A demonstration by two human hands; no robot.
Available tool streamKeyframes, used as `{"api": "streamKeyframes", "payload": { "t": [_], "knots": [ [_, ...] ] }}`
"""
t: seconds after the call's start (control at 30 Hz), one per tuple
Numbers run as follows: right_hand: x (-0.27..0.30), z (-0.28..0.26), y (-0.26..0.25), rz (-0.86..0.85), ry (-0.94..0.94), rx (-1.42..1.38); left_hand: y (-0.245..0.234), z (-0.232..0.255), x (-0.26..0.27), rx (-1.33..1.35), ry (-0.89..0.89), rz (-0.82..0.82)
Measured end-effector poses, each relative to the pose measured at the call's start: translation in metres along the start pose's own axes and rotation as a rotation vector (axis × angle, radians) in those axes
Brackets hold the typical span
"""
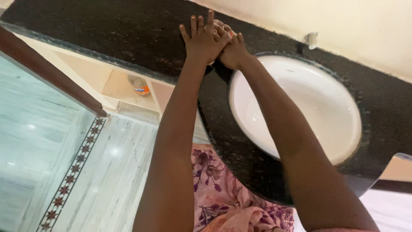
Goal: The person wipes the interior of a white bathroom sink using a cloth. They repeatedly scrub the basin and drain area, occasionally wringing the cloth and adjusting their grip.
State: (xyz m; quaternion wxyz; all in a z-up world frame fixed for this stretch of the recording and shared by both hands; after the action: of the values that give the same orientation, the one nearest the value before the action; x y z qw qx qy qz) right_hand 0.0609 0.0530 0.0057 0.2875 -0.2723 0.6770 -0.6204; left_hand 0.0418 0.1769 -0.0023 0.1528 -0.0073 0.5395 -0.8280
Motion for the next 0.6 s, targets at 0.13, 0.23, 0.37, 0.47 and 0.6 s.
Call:
{"api": "streamKeyframes", "payload": {
  "t": [0.13, 0.23, 0.37, 0.47, 0.6],
  "knots": [
    [-0.009, 0.008, 0.005, -0.054, 0.095, 0.022, -0.008, 0.003, -0.007, -0.039, -0.043, 0.003],
    [-0.004, 0.0, 0.012, -0.009, 0.093, 0.101, -0.017, 0.003, 0.012, -0.041, -0.056, -0.058],
    [0.026, -0.012, 0.022, 0.034, 0.057, 0.144, -0.022, 0.004, 0.055, -0.012, -0.061, -0.071],
    [0.056, -0.024, 0.028, 0.0, 0.028, 0.112, -0.027, 0.005, 0.096, 0.018, -0.052, -0.054],
    [0.117, -0.055, 0.03, 0.233, -0.421, 0.095, -0.032, 0.012, 0.17, 0.034, -0.019, -0.021]
  ]
}}
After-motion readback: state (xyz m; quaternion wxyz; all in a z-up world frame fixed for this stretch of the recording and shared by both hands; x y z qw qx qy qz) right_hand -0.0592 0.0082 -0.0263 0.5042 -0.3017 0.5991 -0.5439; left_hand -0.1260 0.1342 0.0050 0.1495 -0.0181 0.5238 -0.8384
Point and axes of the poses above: each hand's wrist, its own x-axis away from the middle knuckle, its own y-axis out of the palm, z = x × y, the point moved 3 cm from there along -x, towards the middle knuckle, and after that the axes turned 8 degrees about -y, right-handed, at the moved point
